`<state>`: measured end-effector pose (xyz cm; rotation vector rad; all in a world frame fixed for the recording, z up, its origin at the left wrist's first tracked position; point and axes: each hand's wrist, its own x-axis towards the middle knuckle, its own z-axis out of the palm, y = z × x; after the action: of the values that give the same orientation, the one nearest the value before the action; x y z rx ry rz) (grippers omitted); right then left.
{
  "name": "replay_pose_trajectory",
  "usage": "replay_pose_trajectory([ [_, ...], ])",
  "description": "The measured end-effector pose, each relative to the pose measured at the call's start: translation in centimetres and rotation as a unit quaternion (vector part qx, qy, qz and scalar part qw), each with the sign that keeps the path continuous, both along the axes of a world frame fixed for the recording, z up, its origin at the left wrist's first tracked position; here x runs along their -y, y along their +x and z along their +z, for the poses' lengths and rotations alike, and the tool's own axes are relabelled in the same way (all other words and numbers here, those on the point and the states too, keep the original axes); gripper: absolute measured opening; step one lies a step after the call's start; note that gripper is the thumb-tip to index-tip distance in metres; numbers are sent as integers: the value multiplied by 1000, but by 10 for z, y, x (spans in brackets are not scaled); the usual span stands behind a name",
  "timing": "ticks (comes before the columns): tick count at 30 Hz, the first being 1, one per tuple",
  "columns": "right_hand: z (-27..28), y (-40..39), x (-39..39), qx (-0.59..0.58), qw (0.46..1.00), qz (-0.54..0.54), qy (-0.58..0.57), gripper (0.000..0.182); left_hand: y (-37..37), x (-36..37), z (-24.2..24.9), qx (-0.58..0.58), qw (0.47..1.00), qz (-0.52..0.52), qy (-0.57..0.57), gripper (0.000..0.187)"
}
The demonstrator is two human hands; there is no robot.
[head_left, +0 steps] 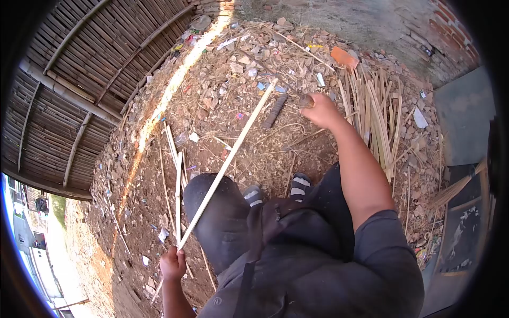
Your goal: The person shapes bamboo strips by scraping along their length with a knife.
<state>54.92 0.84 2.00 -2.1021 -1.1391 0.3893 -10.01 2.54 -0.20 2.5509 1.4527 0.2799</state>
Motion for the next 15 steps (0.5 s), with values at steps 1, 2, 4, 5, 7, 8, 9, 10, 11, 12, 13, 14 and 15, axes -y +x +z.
replay_pose_trajectory([
  [1, 3, -7, 0, 24, 999, 33, -4, 41, 7, 1, 3, -8, 1000, 1, 7, 35],
  [2, 4, -12, 0, 49, 996, 75, -22, 37, 13, 2, 5, -16, 1000, 3, 14, 35],
  [4, 6, -23, -2, 98, 981, 160, -56, 32, 18, 1, 4, -23, 999, 5, 27, 35],
  [5, 7, -29, -4, 132, 973, 167, -88, 28, 19, 0, 3, -27, 999, 7, 34, 35],
  [7, 1, -20, -6, 111, 977, 165, -74, 28, 20, -2, 0, -23, 998, 2, 54, 34],
  [8, -5, -15, -6, 98, 979, 166, -68, 28, 18, -1, 0, -23, 998, 0, 63, 34],
  [9, -18, -9, -8, 72, 985, 143, -66, 27, 18, -1, 0, -28, 997, 1, 69, 34],
  [10, -30, -4, -12, 49, 990, 119, -62, 27, 20, -4, -1, -32, 996, 1, 77, 34],
  [11, -41, 2, -15, 25, 993, 95, -58, 27, 21, -6, -1, -35, 996, 1, 86, 34],
  [12, -39, 0, -15, 36, 993, 92, -58, 28, 21, -7, 1, -39, 996, 4, 74, 35],
  [13, -32, -7, -16, 47, 993, 90, -58, 29, 20, -8, 6, -44, 997, 6, 61, 35],
  [14, -24, -14, -16, 59, 993, 86, -58, 29, 20, -9, 9, -48, 998, 8, 49, 35],
  [15, -7, -23, -13, 87, 986, 115, -87, 32, 20, -10, 10, -35, 999, -1, 42, 35],
])
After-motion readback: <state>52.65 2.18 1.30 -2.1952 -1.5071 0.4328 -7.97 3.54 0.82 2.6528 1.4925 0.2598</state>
